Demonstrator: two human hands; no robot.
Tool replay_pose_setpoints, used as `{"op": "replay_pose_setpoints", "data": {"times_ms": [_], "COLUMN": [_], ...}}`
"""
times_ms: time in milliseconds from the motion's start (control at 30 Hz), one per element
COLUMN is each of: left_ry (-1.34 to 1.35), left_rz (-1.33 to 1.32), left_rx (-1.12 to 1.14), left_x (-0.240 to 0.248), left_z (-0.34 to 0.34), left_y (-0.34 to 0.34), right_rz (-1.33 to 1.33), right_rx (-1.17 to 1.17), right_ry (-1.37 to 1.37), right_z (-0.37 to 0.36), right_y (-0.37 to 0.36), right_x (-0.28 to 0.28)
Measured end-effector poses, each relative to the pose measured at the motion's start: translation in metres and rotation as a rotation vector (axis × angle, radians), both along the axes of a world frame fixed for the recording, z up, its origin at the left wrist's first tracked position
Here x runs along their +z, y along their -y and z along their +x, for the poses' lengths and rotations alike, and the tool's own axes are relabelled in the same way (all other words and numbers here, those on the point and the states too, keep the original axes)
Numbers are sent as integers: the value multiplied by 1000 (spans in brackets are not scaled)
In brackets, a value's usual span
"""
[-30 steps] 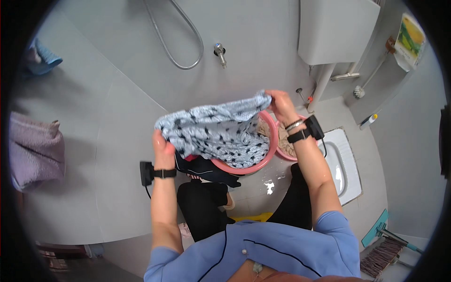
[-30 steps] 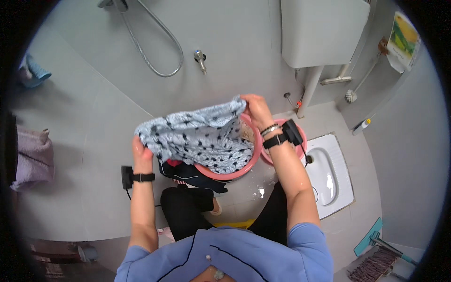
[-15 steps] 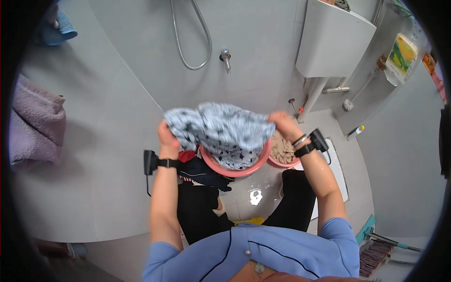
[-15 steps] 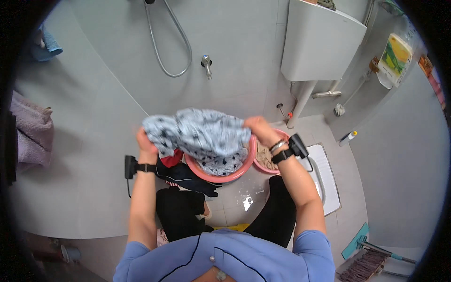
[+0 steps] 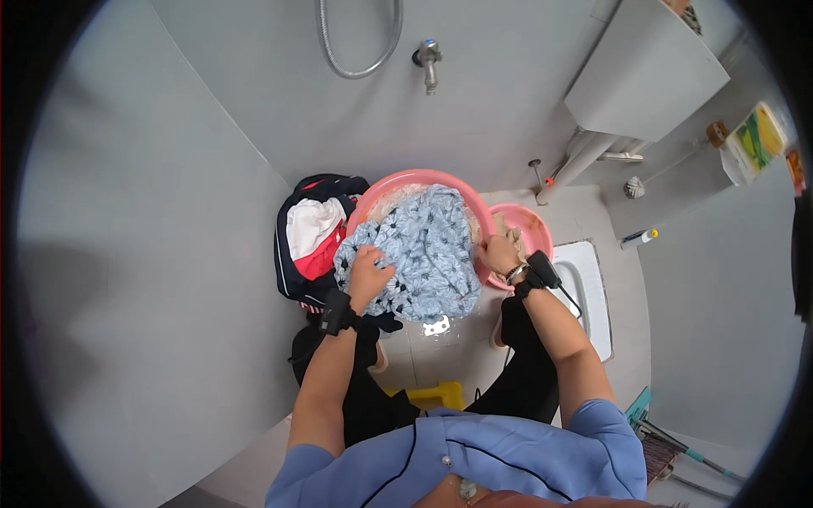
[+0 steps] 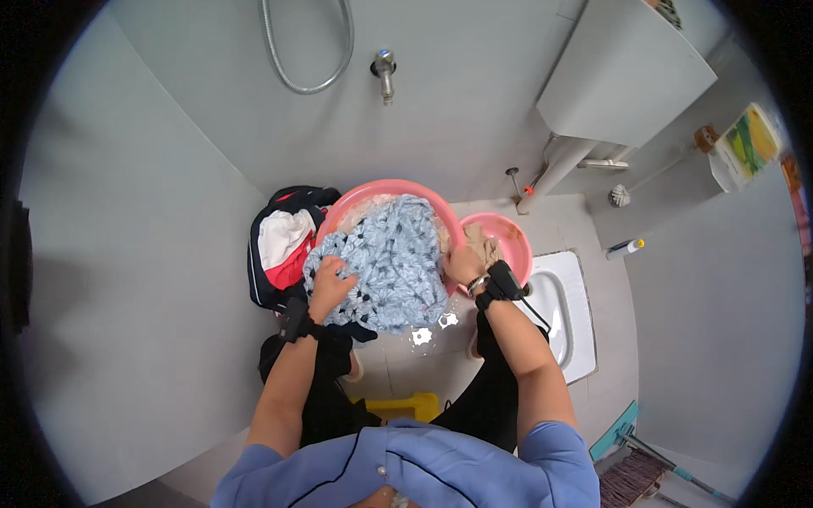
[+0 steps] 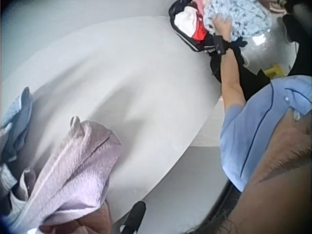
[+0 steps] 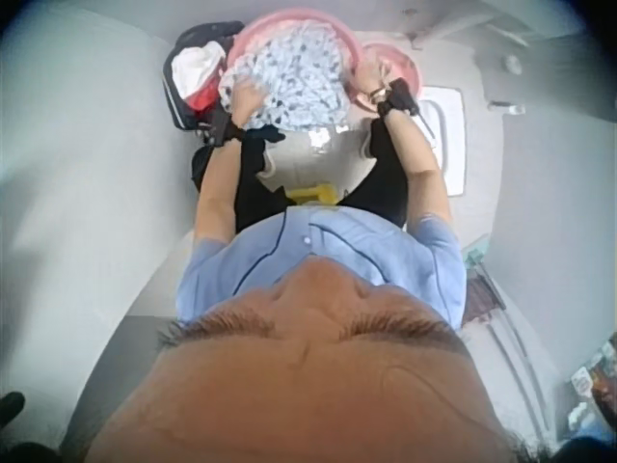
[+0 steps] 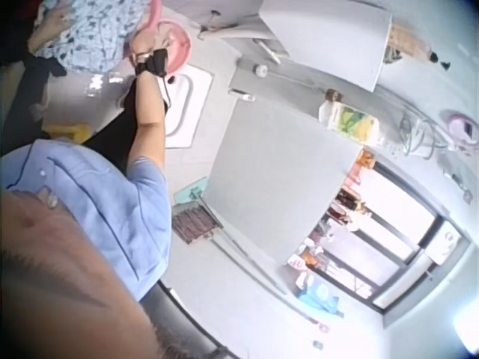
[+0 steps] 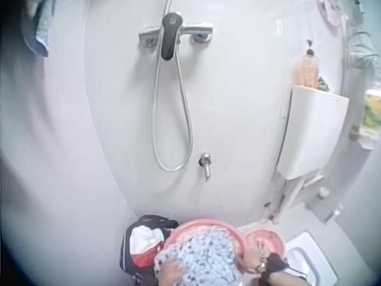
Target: Washing clothes by hand in a bucket in a bathroom.
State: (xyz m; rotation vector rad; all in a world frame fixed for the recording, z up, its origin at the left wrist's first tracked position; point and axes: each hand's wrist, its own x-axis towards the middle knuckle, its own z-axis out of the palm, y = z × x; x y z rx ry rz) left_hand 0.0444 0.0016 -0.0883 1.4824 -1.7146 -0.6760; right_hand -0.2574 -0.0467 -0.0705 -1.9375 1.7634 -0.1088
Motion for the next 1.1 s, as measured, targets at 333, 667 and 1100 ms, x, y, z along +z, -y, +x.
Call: {"op": "replay_pose_setpoints", "data": {"times_ms": [333, 667, 1100], "left_ry": [297, 100, 365], "left_rz": [414, 245, 376], "left_rx": [21, -155, -167], "left_x": [28, 38, 25], "left_z": [-29, 4, -31], "left_y": [11, 6, -3], "right_rz": [279, 415, 572], "right_rx": [-121, -491, -582], "right_ry": [122, 1046, 684], "right_z": [8, -19, -4], "right_y": [11, -11, -83], "right_x": [-47, 58, 8]}}
